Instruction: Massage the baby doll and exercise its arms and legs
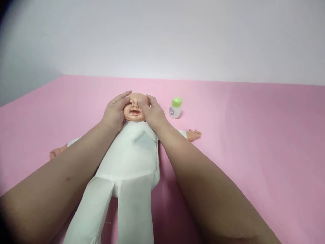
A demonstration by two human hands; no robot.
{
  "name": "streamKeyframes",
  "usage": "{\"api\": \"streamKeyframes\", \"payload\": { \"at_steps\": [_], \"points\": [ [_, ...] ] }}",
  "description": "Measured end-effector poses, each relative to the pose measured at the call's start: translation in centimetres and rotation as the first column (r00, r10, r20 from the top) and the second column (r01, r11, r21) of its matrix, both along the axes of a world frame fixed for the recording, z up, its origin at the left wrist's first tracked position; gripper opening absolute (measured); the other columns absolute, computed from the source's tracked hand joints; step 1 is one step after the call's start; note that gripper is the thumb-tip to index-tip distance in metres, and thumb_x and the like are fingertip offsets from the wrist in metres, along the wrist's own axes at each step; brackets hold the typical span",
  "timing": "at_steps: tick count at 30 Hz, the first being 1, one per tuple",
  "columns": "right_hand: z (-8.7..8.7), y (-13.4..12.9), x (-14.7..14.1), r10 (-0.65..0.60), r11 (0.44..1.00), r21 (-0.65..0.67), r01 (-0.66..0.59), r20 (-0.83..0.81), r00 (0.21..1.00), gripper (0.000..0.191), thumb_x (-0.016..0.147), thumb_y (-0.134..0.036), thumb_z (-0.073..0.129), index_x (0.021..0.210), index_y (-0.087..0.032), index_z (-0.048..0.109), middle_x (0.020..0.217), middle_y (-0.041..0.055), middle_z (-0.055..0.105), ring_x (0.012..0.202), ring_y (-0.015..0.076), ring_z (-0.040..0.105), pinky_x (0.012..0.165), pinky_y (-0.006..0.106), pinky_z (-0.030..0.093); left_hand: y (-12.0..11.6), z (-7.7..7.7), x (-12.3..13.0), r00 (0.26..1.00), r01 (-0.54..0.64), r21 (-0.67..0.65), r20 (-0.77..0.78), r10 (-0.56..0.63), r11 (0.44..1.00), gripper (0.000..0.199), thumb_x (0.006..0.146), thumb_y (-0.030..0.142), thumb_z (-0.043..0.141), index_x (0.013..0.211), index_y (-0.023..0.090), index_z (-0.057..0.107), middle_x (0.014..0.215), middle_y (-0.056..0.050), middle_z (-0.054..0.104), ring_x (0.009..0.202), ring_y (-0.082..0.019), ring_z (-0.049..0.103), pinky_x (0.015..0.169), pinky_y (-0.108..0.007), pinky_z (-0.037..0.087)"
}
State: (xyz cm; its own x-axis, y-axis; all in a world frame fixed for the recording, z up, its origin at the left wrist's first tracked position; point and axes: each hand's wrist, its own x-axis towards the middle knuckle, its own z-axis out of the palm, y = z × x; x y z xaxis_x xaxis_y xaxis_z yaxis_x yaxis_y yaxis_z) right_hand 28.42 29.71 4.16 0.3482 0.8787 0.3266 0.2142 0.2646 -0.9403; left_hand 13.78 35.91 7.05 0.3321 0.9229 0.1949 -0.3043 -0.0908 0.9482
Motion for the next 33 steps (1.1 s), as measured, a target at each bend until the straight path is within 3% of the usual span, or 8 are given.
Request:
{"api": "streamKeyframes", "payload": {
  "at_steps": [5,20,29,33],
  "points": [
    [0.66,-0.45,-0.38,-0.022,0.999,-0.040,0.019,-0.055,0.998,0.060,0.090,-0.065,0.064,0.139,-0.033,0.055,0.142,0.0028,0.061,0.132,0.0271,0.057,0.113,0.047,0.046,-0.01,0.06,-0.15,1.000,-0.006,-0.001,-0.012,0.006,1.000,0.044,0.082,0.033,0.075,0.125,0.021,0.072,0.112,-0.009,0.074,0.110,-0.029,0.071,0.100,-0.045,0.057],
    [1.03,-0.51,-0.54,-0.038,0.996,-0.079,0.033,-0.060,0.997,0.055,0.090,-0.060,0.064,0.137,-0.032,0.056,0.148,0.0029,0.056,0.138,0.0273,0.052,0.119,0.050,0.039,-0.35,0.46,-0.30,1.000,-0.009,-0.020,-0.027,0.008,1.000,0.043,0.081,0.033,0.074,0.123,0.022,0.073,0.109,-0.007,0.075,0.103,-0.025,0.072,0.094,-0.041,0.059],
    [0.98,-0.72,-0.42,-0.030,0.997,-0.074,0.025,-0.063,0.998,0.056,0.089,-0.064,0.065,0.136,-0.035,0.056,0.142,0.0014,0.060,0.134,0.0285,0.056,0.115,0.051,0.045,-0.35,0.37,-0.12,0.998,-0.022,0.012,-0.054,0.023,1.000,0.041,0.084,0.032,0.072,0.123,0.022,0.071,0.110,-0.007,0.074,0.108,-0.027,0.070,0.099,-0.044,0.057],
    [1.09,-0.76,-0.46,-0.023,0.997,-0.075,0.018,-0.062,0.998,0.054,0.091,-0.062,0.064,0.136,-0.033,0.057,0.144,0.0017,0.059,0.135,0.0284,0.055,0.118,0.051,0.042,-0.34,0.34,-0.07,0.998,-0.025,0.026,-0.065,0.027,0.999,0.043,0.084,0.034,0.071,0.124,0.021,0.070,0.111,-0.007,0.073,0.110,-0.028,0.070,0.100,-0.045,0.056]
  ]
}}
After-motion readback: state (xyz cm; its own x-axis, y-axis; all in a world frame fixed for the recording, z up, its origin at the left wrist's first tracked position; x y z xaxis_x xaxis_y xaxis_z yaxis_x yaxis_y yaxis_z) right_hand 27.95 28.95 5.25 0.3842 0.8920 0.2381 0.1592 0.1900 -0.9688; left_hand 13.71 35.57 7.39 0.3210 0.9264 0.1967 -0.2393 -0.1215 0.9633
